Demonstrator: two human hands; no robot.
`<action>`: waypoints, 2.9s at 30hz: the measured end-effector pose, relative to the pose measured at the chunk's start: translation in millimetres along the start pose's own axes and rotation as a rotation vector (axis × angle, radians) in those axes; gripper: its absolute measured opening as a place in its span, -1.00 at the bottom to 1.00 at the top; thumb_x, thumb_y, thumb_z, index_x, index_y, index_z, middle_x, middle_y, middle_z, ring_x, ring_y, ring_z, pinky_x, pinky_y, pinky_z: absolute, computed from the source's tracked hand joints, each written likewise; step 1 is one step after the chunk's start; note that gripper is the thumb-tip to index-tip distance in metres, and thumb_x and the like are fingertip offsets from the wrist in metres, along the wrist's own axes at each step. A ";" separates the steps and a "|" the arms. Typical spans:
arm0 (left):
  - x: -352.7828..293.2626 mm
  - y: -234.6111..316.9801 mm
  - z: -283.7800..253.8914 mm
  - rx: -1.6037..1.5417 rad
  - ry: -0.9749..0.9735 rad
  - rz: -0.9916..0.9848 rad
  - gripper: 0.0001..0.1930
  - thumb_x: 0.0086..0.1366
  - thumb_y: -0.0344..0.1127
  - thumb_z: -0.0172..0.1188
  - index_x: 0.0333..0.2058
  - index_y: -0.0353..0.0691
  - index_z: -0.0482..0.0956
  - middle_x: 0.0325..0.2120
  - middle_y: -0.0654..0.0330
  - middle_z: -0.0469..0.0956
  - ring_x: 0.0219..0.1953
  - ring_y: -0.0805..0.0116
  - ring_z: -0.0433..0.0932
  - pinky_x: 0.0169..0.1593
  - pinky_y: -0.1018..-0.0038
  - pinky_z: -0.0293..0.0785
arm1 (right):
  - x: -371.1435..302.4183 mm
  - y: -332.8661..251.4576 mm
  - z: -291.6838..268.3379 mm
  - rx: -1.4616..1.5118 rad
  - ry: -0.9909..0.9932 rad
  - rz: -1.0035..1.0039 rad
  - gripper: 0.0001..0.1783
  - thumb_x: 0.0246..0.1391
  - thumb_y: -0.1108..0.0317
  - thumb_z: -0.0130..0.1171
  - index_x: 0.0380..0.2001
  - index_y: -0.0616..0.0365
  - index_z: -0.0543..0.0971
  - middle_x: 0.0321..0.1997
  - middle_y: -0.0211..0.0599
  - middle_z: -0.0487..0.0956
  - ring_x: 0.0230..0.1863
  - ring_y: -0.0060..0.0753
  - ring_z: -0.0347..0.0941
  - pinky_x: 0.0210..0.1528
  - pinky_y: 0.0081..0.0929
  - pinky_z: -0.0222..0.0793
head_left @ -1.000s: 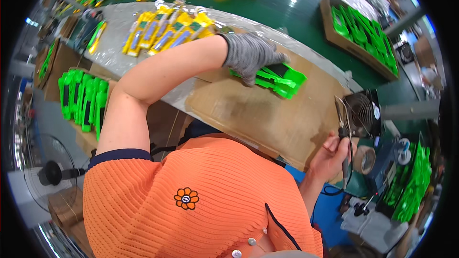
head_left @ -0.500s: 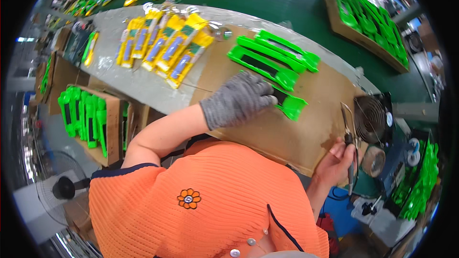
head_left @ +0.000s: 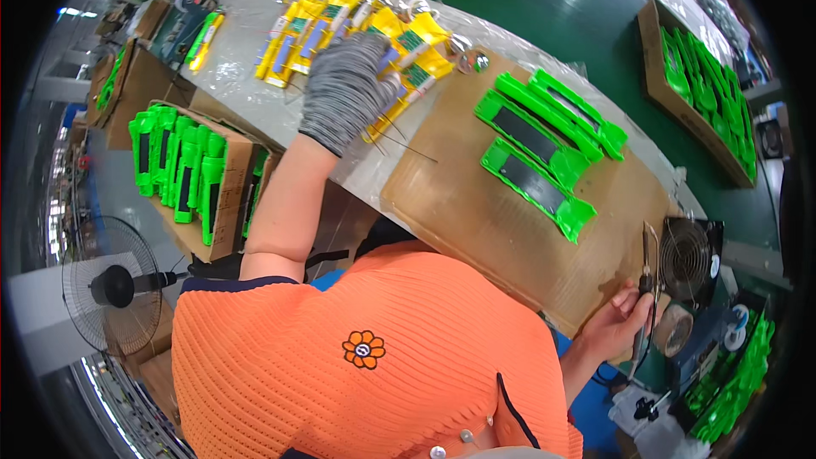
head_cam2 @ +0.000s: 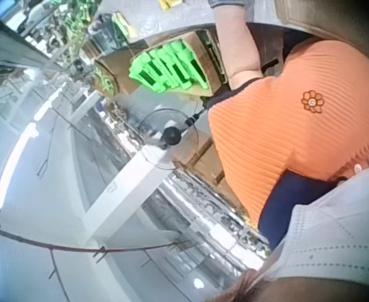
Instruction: Soldering wires to PCB components on an assembly line.
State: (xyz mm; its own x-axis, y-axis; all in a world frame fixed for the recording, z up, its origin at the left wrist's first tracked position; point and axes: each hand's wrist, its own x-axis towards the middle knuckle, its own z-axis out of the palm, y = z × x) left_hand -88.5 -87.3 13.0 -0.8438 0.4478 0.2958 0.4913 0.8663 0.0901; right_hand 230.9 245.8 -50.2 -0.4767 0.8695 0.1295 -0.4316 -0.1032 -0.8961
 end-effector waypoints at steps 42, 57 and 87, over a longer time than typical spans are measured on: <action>-51.0 100.0 7.2 -0.959 -0.396 0.383 -0.92 0.16 -0.42 0.31 -0.33 -0.15 0.68 -0.39 0.15 0.63 -0.30 0.20 0.63 -0.20 0.39 0.54 | -24.3 -3.3 73.7 0.022 -0.445 0.547 -0.80 0.15 0.48 0.12 -0.28 0.17 0.28 -0.44 -0.08 0.52 -0.61 -0.46 0.37 -0.51 -0.44 0.45; -45.4 112.5 -6.5 -0.668 -0.445 0.392 -0.88 0.03 -0.47 0.32 -0.42 -0.24 0.56 -0.37 0.15 0.50 -0.33 0.18 0.57 -0.25 0.38 0.51 | -22.5 -7.2 86.4 -0.088 -0.496 0.608 -0.80 0.15 0.53 0.12 -0.28 0.23 0.29 -0.55 -0.23 0.44 -0.59 -0.48 0.38 -0.47 -0.44 0.48; -35.3 112.4 -7.8 -0.627 -0.483 0.499 -0.89 0.08 -0.42 0.29 -0.38 -0.23 0.61 -0.36 0.11 0.51 -0.34 0.07 0.57 -0.27 0.28 0.50 | -17.9 -13.6 97.0 -0.206 -0.498 0.617 -0.79 0.13 0.52 0.16 -0.30 0.25 0.31 -0.58 -0.26 0.47 -0.57 -0.47 0.46 -0.46 -0.55 0.45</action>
State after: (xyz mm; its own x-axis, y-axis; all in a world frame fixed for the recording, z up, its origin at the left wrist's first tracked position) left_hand -1.7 -7.4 20.1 -0.4329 0.9011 0.0243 0.7290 0.3341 0.5975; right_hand 171.1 184.8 0.9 -0.8874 0.3639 -0.2831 0.1463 -0.3600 -0.9214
